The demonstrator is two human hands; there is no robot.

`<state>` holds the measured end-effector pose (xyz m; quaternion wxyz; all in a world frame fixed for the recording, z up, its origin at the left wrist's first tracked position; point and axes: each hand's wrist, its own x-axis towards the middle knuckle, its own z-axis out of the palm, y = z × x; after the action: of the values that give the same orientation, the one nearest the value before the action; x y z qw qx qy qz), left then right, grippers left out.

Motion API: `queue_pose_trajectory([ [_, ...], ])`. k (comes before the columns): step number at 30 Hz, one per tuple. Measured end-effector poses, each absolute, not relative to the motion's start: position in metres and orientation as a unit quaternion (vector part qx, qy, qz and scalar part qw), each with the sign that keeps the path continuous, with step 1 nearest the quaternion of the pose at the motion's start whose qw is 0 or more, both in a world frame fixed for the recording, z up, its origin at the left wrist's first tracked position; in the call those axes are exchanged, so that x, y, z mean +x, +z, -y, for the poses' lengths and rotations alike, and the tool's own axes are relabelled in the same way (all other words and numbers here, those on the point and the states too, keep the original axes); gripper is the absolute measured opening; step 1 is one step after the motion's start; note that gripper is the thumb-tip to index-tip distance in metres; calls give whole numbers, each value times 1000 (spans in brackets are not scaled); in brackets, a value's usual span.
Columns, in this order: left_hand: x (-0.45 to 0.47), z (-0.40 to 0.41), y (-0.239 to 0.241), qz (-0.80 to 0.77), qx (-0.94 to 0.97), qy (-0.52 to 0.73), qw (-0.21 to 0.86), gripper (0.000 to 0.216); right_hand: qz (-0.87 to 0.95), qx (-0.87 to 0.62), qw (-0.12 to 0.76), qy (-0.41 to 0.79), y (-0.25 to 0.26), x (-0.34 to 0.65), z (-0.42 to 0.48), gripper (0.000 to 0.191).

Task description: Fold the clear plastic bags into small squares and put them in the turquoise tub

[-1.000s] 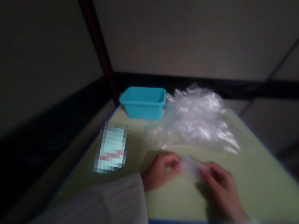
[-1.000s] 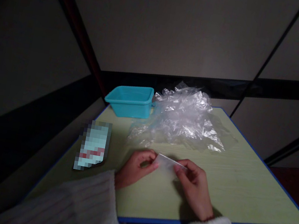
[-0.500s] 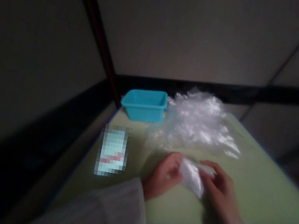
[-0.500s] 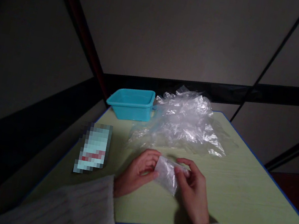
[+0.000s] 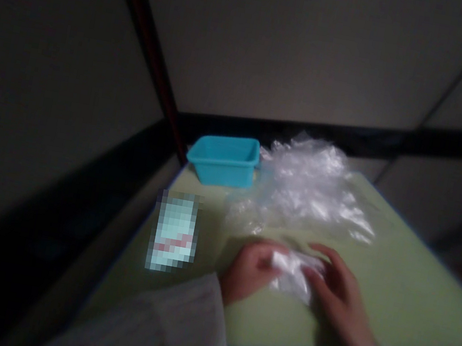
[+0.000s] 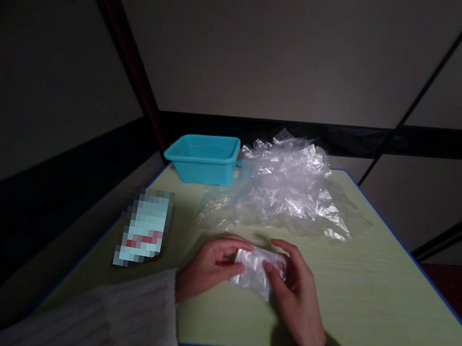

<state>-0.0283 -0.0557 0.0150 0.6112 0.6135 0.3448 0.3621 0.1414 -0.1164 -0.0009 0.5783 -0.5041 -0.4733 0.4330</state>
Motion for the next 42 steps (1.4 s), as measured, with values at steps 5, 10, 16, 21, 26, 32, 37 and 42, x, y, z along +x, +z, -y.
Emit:
queue_pose_trajectory([
  [5, -29, 54, 13, -346, 606, 372, 612, 34, 503, -504, 559, 424, 1, 141, 117, 24],
  [10, -30, 54, 12, -346, 608, 374, 608, 36, 504, -503, 540, 449, 2, 141, 117, 26],
  [16, -28, 53, 11, -337, 596, 360, 634, 43, 493, -517, 529, 458, 9, 141, 115, 33],
  [21, -27, 55, 14, -334, 603, 359, 629, 45, 494, -528, 529, 444, 12, 140, 114, 34],
  [26, -28, 56, 18, -348, 685, 440, 465, 40, 485, -526, 537, 447, 12, 140, 113, 35],
  [32, -29, 57, 18, -329, 720, 435, 429, 30, 497, -534, 535, 426, 13, 141, 111, 34],
  [37, -29, 54, 19, -363, 706, 453, 405, 26, 491, -540, 533, 428, 11, 141, 114, 37],
  [42, -30, 43, 16, -371, 684, 512, 364, 20, 494, -545, 523, 430, 3, 143, 117, 39],
])
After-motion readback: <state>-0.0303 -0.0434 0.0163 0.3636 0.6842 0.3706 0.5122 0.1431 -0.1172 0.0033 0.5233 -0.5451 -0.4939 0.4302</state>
